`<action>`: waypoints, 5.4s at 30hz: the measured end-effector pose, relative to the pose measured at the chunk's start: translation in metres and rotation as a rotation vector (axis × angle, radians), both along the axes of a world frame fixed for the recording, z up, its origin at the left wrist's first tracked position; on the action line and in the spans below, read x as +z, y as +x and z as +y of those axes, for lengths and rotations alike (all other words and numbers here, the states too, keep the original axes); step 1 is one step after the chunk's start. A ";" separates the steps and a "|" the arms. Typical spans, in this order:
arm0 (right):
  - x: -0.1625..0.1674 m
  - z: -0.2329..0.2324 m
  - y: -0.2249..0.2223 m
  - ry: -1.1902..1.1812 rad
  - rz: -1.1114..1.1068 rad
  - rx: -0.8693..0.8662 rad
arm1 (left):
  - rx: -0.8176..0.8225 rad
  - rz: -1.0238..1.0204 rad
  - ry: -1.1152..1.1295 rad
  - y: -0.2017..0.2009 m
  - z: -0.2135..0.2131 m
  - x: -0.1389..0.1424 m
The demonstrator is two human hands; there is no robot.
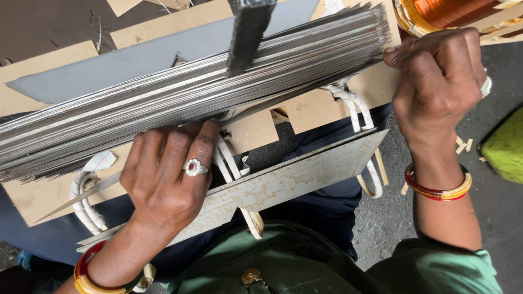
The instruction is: The person is assembling an electrical component by inserting metal laminations into a wooden jig and securing them with a metal bar. They repeatedly adjust the laminations and the bar to ensure proper alignment.
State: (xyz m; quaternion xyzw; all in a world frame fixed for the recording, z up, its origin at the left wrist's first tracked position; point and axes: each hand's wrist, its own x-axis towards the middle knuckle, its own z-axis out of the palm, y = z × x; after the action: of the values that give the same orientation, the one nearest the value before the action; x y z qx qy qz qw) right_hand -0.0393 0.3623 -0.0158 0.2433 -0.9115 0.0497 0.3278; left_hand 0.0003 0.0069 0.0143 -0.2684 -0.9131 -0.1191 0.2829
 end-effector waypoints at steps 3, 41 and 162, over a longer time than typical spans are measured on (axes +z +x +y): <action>-0.003 -0.001 0.001 -0.038 -0.004 0.004 | -0.003 0.018 0.016 -0.001 0.002 -0.001; 0.009 0.009 0.001 -0.027 -0.074 -0.054 | -0.010 -0.008 0.010 -0.002 0.008 -0.013; 0.046 -0.167 0.099 -0.060 -0.629 0.314 | -0.016 -0.404 0.276 0.107 -0.060 -0.010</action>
State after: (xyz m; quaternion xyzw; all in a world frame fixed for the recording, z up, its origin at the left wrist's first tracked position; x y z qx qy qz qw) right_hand 0.0601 0.1952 0.0305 0.3436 -0.9174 0.1990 0.0263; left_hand 0.1078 -0.0531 0.0042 -0.2051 -0.9241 -0.2960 0.1276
